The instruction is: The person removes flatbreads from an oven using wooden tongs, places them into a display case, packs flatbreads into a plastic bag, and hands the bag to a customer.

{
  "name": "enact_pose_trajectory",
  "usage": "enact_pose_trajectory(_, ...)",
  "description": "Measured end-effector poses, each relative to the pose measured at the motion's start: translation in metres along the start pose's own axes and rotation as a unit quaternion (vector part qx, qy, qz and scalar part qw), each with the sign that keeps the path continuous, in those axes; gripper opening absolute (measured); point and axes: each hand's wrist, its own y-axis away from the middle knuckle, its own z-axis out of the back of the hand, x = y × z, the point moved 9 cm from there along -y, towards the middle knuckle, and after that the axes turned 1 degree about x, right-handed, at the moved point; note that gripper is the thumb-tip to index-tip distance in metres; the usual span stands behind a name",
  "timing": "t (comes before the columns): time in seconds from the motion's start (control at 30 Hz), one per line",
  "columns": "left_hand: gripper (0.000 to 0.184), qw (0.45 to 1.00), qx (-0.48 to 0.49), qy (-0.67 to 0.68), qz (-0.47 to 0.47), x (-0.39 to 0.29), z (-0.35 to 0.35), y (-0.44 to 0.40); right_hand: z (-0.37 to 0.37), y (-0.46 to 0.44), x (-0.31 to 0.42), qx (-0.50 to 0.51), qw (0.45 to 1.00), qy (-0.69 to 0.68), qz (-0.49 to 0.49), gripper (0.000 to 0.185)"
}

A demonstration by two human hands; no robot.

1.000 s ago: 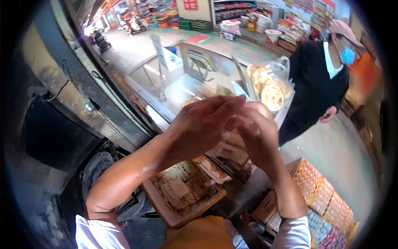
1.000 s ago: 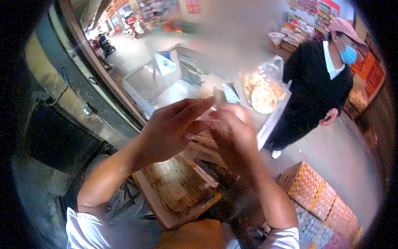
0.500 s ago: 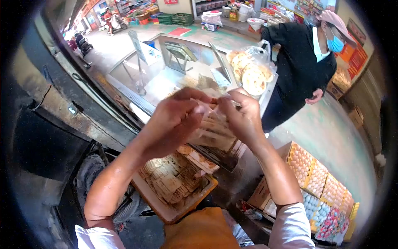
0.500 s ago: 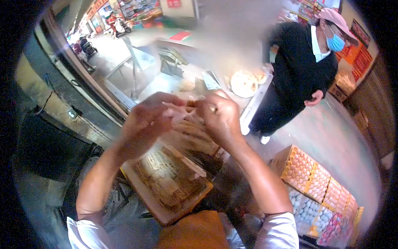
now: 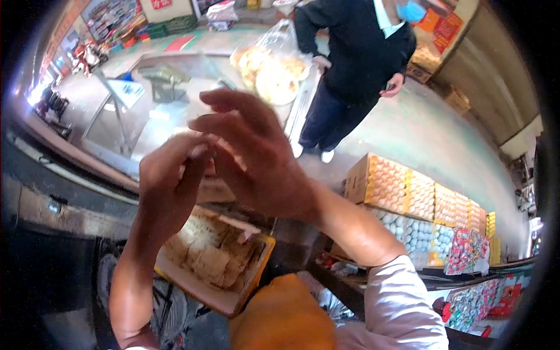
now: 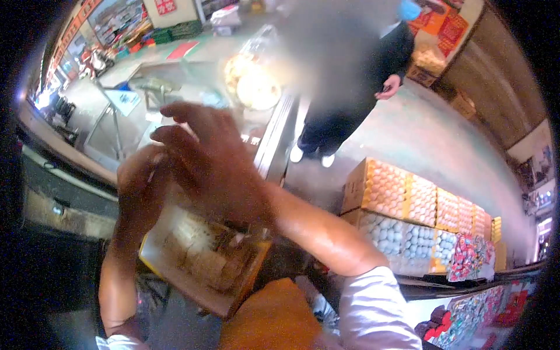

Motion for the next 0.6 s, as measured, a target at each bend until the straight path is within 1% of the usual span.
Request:
enact_pose_trajectory(0.07,0.005,0.999,0.009,-0.027,0.025,-0.005,0.001,0.0,-0.013,0.006,-0.007,0.067,0.998,0.016,-0.013,0.045)
enact_pose_trajectory(0.13,0.007,0.999,0.015,-0.03,0.014,-0.014,0.003,-0.003,-0.017,0.011,-0.01,0.102,0.995,0.019,-0.007,0.043)
enact_pose_trajectory(0.2,0.009,0.998,0.028,-0.021,0.044,-0.01,0.003,-0.001,-0.017,0.014,-0.014,0.112,0.991,0.075,0.004,0.033)
enact_pose_trajectory(0.23,0.009,0.992,0.03,0.027,0.121,0.002,0.0,0.003,-0.01,0.011,-0.011,0.051,0.995,0.086,0.017,0.023)
enact_pose_trajectory(0.27,0.009,0.992,0.038,0.029,0.113,0.004,-0.002,0.004,-0.007,0.012,-0.01,0.046,0.994,0.096,0.013,0.023)
enact_pose_trajectory(0.33,0.011,0.96,0.007,0.183,0.213,0.029,-0.005,0.01,-0.005,0.012,-0.006,0.058,0.991,0.118,-0.005,0.017)
enact_pose_trajectory(0.37,0.015,0.925,-0.015,0.288,0.247,0.031,-0.008,0.01,-0.002,0.012,-0.001,0.031,0.99,0.14,0.002,0.017)
enact_pose_trajectory(0.4,0.015,0.925,-0.009,0.292,0.242,0.03,-0.011,0.009,-0.004,0.014,0.0,0.03,0.988,0.149,-0.001,0.017)
enact_pose_trajectory(0.47,0.015,0.937,-0.02,0.274,0.218,0.03,-0.01,0.01,-0.011,0.022,-0.009,0.062,0.982,0.169,-0.057,0.02)
enact_pose_trajectory(0.5,0.017,0.956,-0.016,0.24,0.167,0.025,-0.014,0.009,-0.014,0.026,-0.012,0.047,0.985,0.158,-0.059,0.02)
enact_pose_trajectory(0.53,0.017,0.955,0.006,0.25,0.162,0.027,-0.02,0.01,-0.012,0.026,-0.015,0.041,0.981,0.174,-0.076,0.02)
enact_pose_trajectory(0.57,0.019,0.98,-0.005,0.153,0.124,0.026,-0.015,0.01,-0.006,0.024,-0.014,0.019,0.981,0.175,-0.083,0.02)
enact_pose_trajectory(0.6,0.021,0.995,-0.02,0.054,0.084,0.019,-0.013,0.009,-0.003,0.024,-0.012,-0.002,0.981,0.171,-0.089,0.02)
